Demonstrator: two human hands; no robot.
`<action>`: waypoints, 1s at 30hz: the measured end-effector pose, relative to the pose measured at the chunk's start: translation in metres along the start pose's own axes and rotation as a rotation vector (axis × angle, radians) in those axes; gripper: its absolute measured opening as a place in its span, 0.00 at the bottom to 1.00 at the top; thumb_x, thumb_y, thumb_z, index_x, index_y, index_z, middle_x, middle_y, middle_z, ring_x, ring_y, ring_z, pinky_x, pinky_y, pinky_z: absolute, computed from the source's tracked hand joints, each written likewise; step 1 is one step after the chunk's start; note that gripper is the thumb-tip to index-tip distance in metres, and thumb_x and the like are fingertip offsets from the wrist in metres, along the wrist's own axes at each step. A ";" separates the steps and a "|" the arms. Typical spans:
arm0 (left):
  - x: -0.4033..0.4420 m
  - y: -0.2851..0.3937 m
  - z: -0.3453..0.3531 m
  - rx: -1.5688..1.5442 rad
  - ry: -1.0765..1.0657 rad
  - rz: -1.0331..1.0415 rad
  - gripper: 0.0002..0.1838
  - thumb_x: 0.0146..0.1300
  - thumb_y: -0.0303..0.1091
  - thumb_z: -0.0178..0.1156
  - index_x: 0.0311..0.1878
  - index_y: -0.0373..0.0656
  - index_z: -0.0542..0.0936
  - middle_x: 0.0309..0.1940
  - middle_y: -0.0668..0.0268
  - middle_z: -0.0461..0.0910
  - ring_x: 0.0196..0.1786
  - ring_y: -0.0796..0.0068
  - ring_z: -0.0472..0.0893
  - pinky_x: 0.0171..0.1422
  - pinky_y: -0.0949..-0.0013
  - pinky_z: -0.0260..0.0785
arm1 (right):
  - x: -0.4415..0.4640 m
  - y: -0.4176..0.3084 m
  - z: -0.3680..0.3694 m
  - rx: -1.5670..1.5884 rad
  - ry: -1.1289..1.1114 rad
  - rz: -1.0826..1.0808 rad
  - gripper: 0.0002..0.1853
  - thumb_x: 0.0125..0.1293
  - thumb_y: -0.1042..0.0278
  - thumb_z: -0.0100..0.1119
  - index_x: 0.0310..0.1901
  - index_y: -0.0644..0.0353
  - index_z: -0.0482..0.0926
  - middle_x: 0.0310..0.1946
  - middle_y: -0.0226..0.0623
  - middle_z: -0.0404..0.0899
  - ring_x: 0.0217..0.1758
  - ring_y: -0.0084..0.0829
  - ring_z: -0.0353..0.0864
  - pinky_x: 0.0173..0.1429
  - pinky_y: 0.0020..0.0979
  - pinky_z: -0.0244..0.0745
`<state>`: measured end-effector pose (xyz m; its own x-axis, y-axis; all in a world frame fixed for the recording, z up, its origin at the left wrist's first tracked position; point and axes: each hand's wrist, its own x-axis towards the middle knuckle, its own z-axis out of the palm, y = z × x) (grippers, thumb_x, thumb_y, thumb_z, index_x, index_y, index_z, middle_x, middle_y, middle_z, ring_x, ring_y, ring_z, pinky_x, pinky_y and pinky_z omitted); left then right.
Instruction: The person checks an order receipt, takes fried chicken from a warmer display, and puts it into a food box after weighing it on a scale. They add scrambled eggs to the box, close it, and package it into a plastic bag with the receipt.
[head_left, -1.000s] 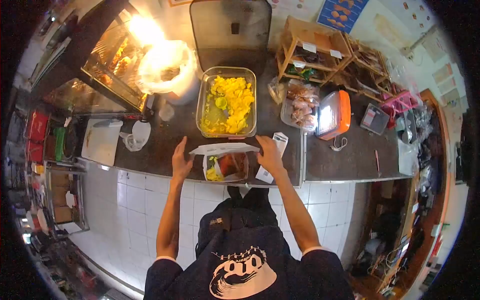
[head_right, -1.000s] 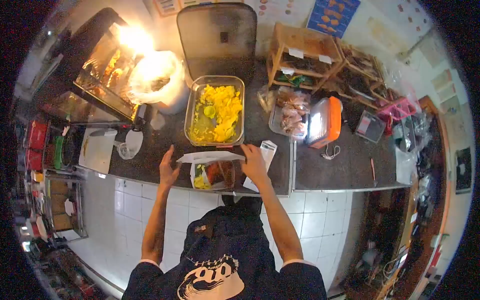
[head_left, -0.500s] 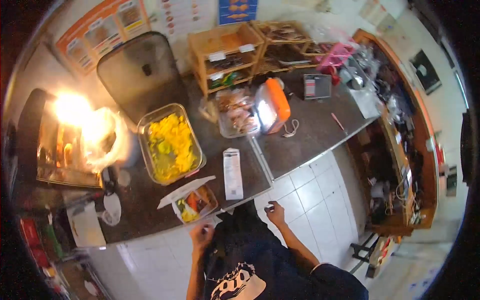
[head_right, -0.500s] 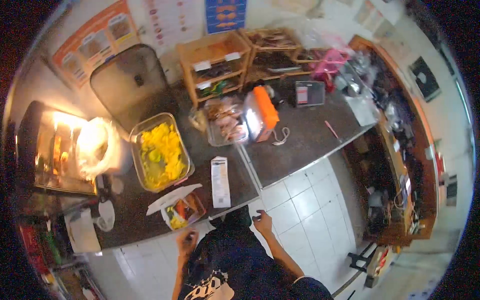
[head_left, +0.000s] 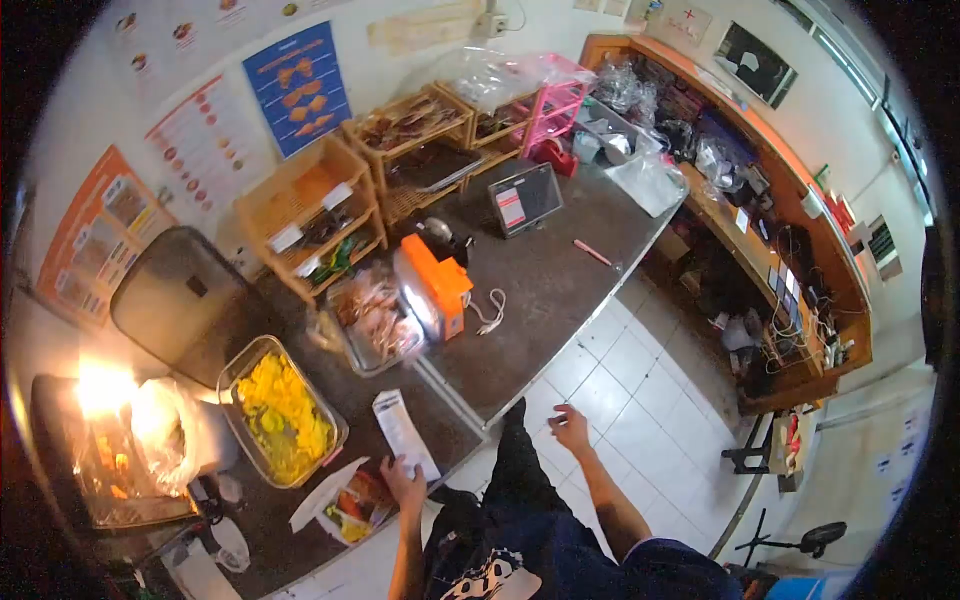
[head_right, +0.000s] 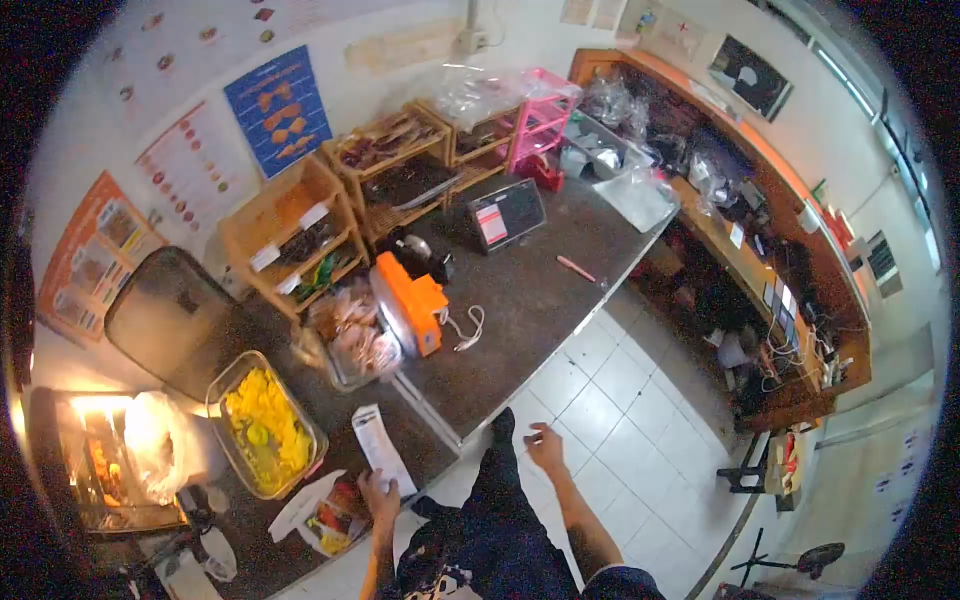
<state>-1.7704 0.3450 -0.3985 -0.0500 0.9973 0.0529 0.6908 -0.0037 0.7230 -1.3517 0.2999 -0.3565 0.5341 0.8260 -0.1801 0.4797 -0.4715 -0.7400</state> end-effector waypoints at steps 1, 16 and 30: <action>0.002 0.002 0.003 0.001 0.001 -0.005 0.25 0.53 0.31 0.70 0.55 0.38 0.77 0.64 0.38 0.63 0.68 0.38 0.64 0.72 0.48 0.58 | 0.031 0.022 -0.017 -0.141 0.043 -0.051 0.17 0.55 0.67 0.69 0.48 0.59 0.80 0.27 0.39 0.86 0.29 0.40 0.86 0.38 0.38 0.80; 0.006 0.056 0.040 -0.249 0.253 -0.488 0.27 0.44 0.16 0.54 0.53 0.32 0.78 0.54 0.55 0.72 0.52 0.62 0.79 0.62 0.62 0.72 | 0.499 0.017 -0.126 -0.682 0.278 -0.289 0.16 0.58 0.75 0.58 0.49 0.63 0.74 0.51 0.52 0.77 0.53 0.59 0.76 0.55 0.54 0.72; 0.004 0.066 0.044 0.225 0.324 -0.425 0.21 0.54 0.41 0.72 0.51 0.48 0.82 0.43 0.57 0.76 0.49 0.54 0.76 0.53 0.56 0.72 | 0.095 -0.130 0.006 0.655 -0.671 0.161 0.07 0.65 0.73 0.65 0.40 0.69 0.78 0.31 0.39 0.82 0.33 0.29 0.84 0.39 0.30 0.84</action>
<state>-1.6927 0.3516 -0.3809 -0.5505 0.8345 0.0238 0.6965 0.4434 0.5642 -1.3674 0.4412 -0.2814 -0.0490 0.8670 -0.4958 -0.1591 -0.4968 -0.8531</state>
